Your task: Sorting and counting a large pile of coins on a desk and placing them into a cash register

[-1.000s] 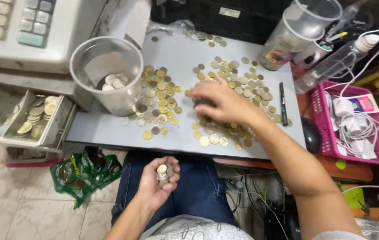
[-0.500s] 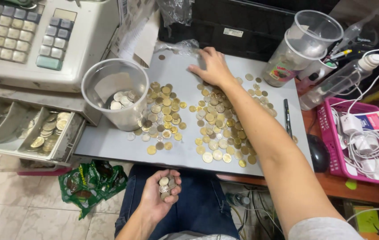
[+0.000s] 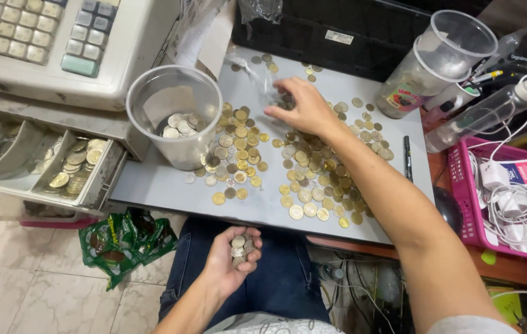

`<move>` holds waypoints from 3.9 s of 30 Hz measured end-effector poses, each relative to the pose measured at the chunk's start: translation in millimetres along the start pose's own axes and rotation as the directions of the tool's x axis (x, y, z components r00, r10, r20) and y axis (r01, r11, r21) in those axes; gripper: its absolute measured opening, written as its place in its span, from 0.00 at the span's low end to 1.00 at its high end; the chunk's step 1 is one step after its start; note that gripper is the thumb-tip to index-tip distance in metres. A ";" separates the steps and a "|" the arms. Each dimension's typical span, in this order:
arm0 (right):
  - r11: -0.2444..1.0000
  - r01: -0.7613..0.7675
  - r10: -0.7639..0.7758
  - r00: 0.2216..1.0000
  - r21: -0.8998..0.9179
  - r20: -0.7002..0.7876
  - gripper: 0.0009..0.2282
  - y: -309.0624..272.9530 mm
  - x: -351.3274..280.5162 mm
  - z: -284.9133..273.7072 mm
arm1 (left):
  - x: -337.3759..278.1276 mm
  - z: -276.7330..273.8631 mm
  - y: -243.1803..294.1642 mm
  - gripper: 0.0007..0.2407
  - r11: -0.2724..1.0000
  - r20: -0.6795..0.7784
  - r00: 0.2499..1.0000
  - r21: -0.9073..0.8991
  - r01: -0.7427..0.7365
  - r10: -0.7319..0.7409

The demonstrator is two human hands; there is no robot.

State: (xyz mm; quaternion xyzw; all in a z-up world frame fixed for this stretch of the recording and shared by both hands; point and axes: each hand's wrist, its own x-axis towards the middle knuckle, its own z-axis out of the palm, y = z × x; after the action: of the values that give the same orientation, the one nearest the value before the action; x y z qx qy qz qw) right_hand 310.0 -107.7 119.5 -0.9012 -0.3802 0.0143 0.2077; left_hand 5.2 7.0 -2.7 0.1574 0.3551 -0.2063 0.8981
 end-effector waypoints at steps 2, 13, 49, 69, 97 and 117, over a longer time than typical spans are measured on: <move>1.000 -0.021 0.021 1.000 -0.016 0.000 0.29 -8.6 12.5 5.8 | -0.4 -4.4 -0.5 0.09 1.000 0.015 1.000 0.000 -0.005 0.005; 0.998 -0.048 0.048 0.999 -0.044 -0.011 0.21 9.7 97.1 16.3 | -2.5 -18.1 9.3 0.09 0.998 0.012 0.999 -0.026 -0.052 0.052; 0.981 0.192 -0.190 0.968 0.002 0.162 0.22 -11.9 -21.8 -15.3 | 2.9 -11.5 -4.4 0.10 1.000 0.048 0.999 0.010 -0.019 0.019; 0.867 0.191 -0.392 0.831 0.460 0.394 0.13 -80.0 -54.2 -28.5 | -16.6 0.6 -7.4 0.11 0.997 0.046 0.998 0.062 -0.047 0.044; 0.990 0.130 -0.089 0.861 -0.046 0.501 0.11 -43.5 -3.1 -17.2 | -17.4 5.4 -13.3 0.11 0.995 0.092 0.996 0.094 -0.025 0.016; 0.902 0.310 -0.355 0.929 0.301 0.105 0.08 -85.7 -143.9 -40.1 | -15.8 7.0 -19.2 0.12 0.991 0.086 0.996 0.132 0.008 -0.020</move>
State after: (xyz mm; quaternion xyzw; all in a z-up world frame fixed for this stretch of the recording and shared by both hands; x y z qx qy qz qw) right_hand 156.9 -168.1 170.1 -0.7805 -0.5379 0.1031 0.3014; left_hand -10.5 -8.6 10.7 0.2047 0.3022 -0.2424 0.8989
